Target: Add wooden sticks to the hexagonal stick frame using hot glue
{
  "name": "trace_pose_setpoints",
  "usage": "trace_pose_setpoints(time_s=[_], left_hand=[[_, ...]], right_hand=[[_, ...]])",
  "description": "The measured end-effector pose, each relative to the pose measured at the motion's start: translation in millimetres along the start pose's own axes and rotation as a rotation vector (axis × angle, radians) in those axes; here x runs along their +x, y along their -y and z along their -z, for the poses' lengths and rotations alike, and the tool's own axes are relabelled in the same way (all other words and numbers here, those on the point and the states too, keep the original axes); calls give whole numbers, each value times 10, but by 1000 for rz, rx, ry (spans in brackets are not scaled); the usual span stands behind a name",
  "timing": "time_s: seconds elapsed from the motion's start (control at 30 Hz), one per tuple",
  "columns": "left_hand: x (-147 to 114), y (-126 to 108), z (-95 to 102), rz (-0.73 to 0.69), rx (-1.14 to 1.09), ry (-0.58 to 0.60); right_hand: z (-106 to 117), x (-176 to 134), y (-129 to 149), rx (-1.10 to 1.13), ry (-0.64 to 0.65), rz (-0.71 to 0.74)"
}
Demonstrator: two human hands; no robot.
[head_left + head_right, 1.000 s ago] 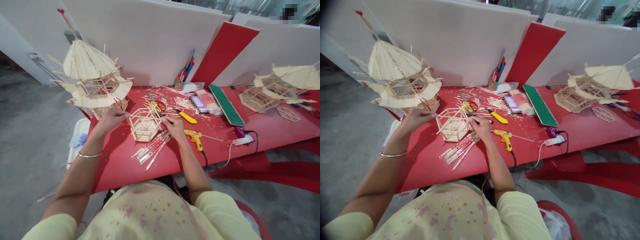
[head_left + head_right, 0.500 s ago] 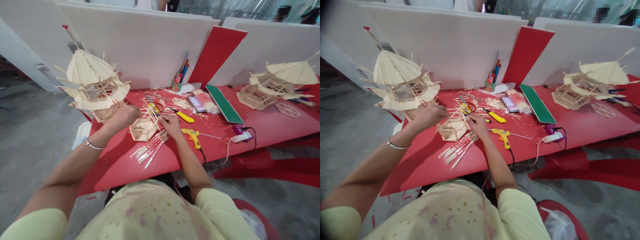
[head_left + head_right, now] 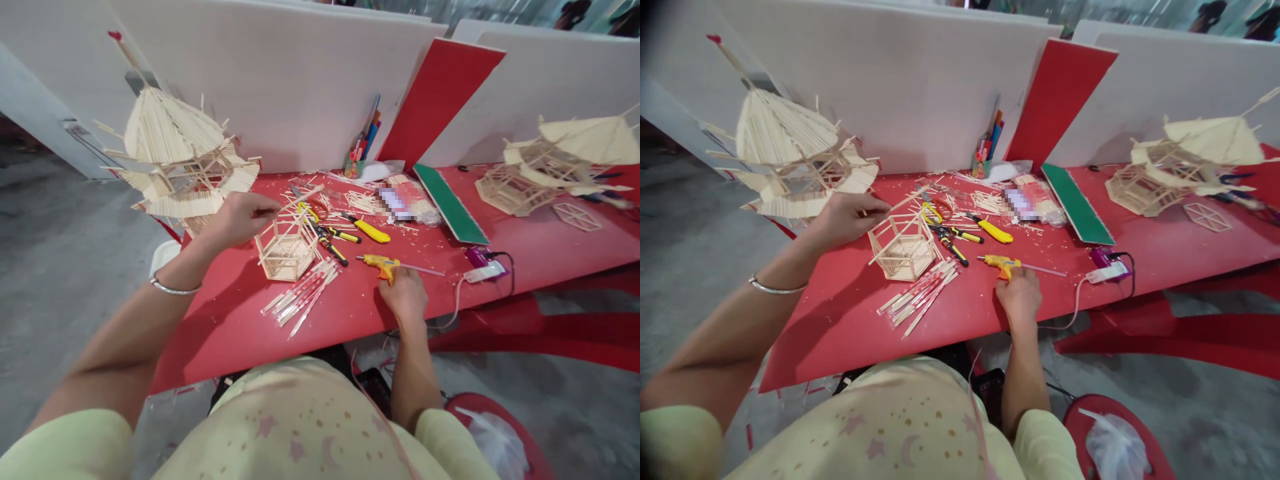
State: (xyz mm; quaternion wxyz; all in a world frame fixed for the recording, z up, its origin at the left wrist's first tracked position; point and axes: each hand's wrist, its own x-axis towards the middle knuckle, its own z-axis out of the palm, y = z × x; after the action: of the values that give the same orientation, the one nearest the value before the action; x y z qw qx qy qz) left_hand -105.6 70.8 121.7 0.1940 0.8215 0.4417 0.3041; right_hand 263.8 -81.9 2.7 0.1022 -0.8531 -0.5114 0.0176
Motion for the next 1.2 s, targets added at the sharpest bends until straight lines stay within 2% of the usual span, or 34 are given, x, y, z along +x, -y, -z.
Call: trace_pose_setpoints(time_s=[0.1, 0.2, 0.3, 0.37, 0.43, 0.53, 0.67, 0.77, 0.93, 1.07, 1.2], left_hand=[[-90, -87, 108, 172, -253, -92], [-221, -77, 156, 307, -467, -72], [-330, 24, 136, 377, -614, -26], [-372, 92, 110, 395, -670, -27], [-390, 130, 95, 415, -704, -27], [-396, 128, 109, 459, -731, -29], [-415, 112, 153, 519, -767, -104], [-451, 157, 166, 516, -818, -183], [-538, 288, 159, 474, -828, -298], [-599, 371, 150, 480, -750, -306], [-626, 459, 122, 477, -681, -310]], right_hand=[[-122, 79, -83, 1, 42, -91], [-230, 210, -191, 48, 102, -138], [-270, 281, -310, 255, 145, -79], [-227, 254, -310, 477, 95, -52], [-119, 174, -202, 722, 17, -57], [129, 22, 128, 1008, 5, -35], [444, -123, 661, 1066, 39, 188], [567, -154, 1049, 938, 3, 374], [563, -68, 1653, 426, -267, 420], [492, 21, 1973, 229, -274, 514], [440, 64, 2132, 123, -249, 578]])
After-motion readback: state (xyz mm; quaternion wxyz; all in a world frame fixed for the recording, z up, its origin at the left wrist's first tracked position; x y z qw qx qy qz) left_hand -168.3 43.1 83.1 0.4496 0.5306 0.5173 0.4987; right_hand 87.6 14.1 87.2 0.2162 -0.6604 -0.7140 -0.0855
